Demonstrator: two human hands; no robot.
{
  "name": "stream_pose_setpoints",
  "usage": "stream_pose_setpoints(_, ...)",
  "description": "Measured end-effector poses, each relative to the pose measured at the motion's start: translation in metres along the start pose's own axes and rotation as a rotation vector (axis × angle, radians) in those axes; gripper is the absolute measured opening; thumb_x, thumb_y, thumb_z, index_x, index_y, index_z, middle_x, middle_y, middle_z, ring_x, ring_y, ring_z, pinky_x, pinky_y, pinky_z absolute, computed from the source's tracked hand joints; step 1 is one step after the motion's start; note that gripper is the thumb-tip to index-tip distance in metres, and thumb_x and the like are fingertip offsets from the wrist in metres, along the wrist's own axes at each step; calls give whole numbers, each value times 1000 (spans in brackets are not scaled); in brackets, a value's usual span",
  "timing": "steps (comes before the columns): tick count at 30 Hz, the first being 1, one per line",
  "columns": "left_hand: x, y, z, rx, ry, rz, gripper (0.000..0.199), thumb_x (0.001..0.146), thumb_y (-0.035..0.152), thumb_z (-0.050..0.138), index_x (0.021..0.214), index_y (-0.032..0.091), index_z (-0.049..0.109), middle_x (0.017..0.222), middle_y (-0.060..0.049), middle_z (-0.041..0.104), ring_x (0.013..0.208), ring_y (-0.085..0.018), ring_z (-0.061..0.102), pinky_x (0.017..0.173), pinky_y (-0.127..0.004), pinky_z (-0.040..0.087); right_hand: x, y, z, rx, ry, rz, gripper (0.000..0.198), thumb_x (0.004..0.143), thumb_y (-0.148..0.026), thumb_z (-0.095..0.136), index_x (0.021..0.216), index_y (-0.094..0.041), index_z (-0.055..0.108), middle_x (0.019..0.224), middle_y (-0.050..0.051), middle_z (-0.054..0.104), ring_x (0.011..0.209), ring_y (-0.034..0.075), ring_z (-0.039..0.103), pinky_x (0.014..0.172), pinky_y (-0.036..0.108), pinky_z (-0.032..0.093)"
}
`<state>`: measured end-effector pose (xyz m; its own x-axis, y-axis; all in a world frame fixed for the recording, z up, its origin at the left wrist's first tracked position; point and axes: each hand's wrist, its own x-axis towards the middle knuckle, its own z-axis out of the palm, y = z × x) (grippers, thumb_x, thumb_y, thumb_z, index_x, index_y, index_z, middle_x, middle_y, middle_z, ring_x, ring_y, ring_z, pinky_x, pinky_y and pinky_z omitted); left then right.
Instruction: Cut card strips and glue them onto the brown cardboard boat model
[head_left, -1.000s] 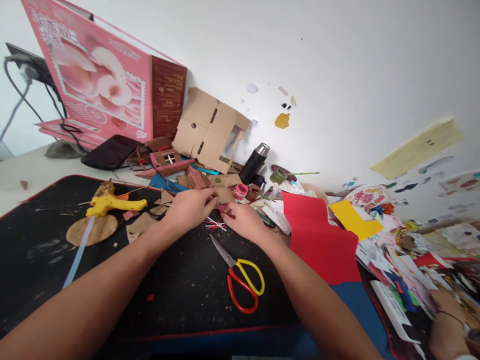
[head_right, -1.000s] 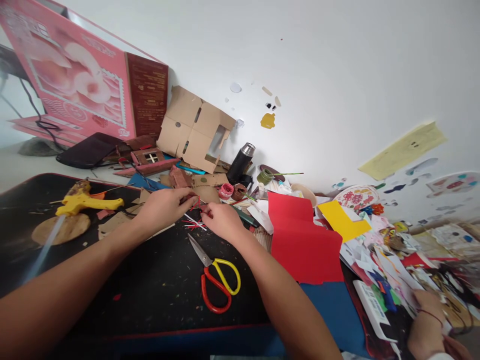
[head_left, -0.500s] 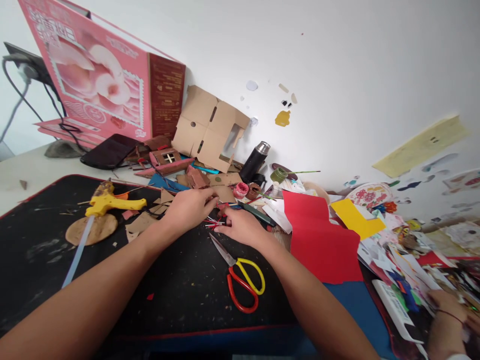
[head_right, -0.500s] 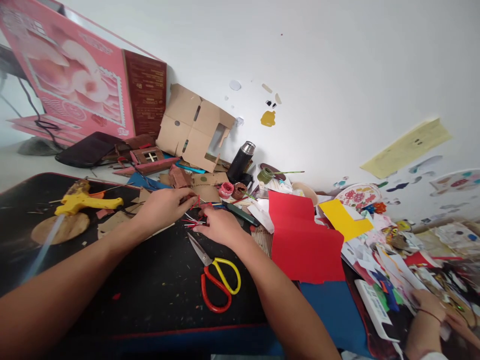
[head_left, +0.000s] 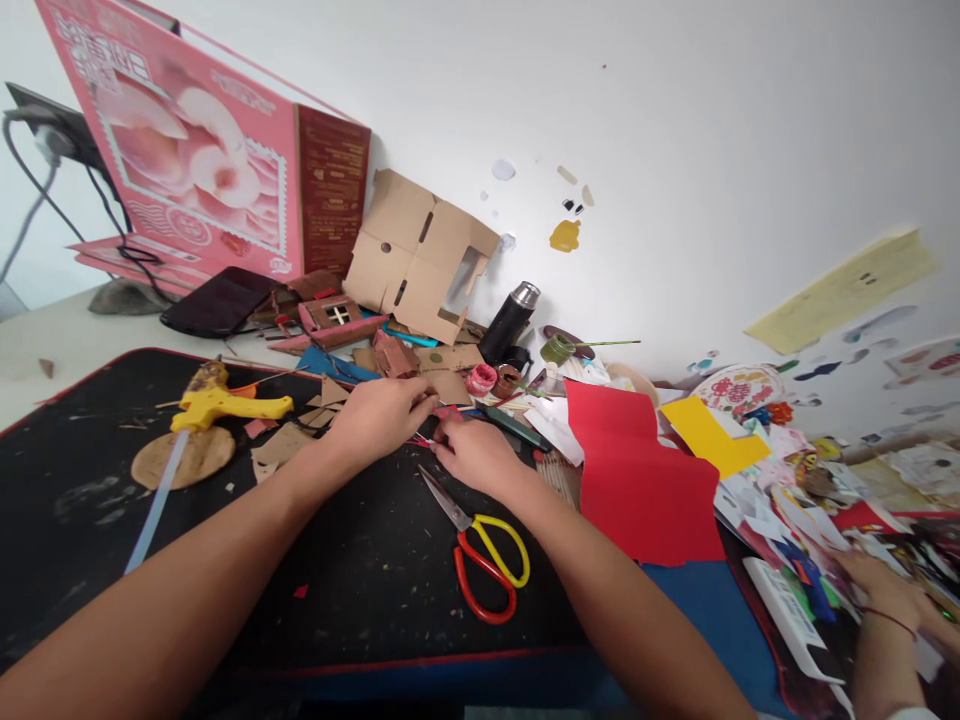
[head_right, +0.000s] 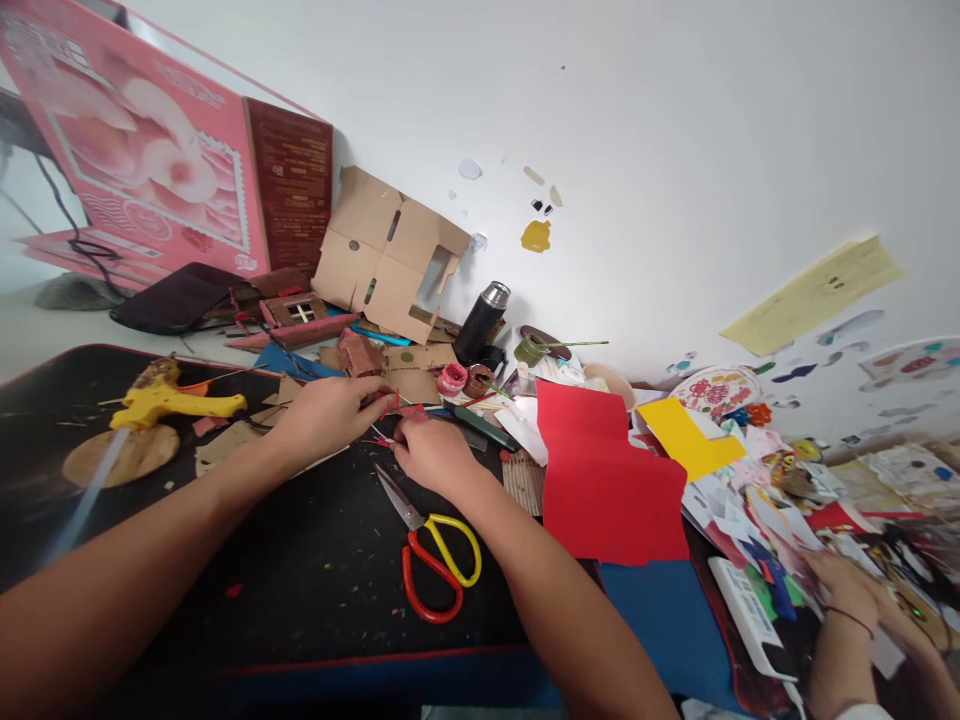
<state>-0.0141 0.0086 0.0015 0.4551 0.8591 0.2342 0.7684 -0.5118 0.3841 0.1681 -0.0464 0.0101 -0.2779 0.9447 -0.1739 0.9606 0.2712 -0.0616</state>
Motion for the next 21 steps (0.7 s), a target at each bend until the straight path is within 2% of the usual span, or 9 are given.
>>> stream_pose_setpoints(10,0,-2,4,8,-12,26,38,107,42,48,116,25,81,107,-11,86,98,-35,81,79,-38,55,0,3,4,-47,14,35,23,101,-31,61,110,-18,77,102,15,83,92,30,78,78,34,49)
stream_pose_setpoints(16,1,-3,4,21,-19,29,40,108,43,46,116,24,80,107,-12,86,99,-34,81,79,-37,55,-15,17,2,-28,45,90,21,104,-32,63,110,-19,78,97,10,84,88,25,77,74,31,43)
stream_pose_setpoints(21,0,-4,4,88,-158,105,35,106,42,51,116,24,79,108,-13,85,100,-33,81,81,-36,56,-31,33,1,17,66,128,15,102,-29,67,110,-21,77,84,4,80,78,21,73,66,29,34)
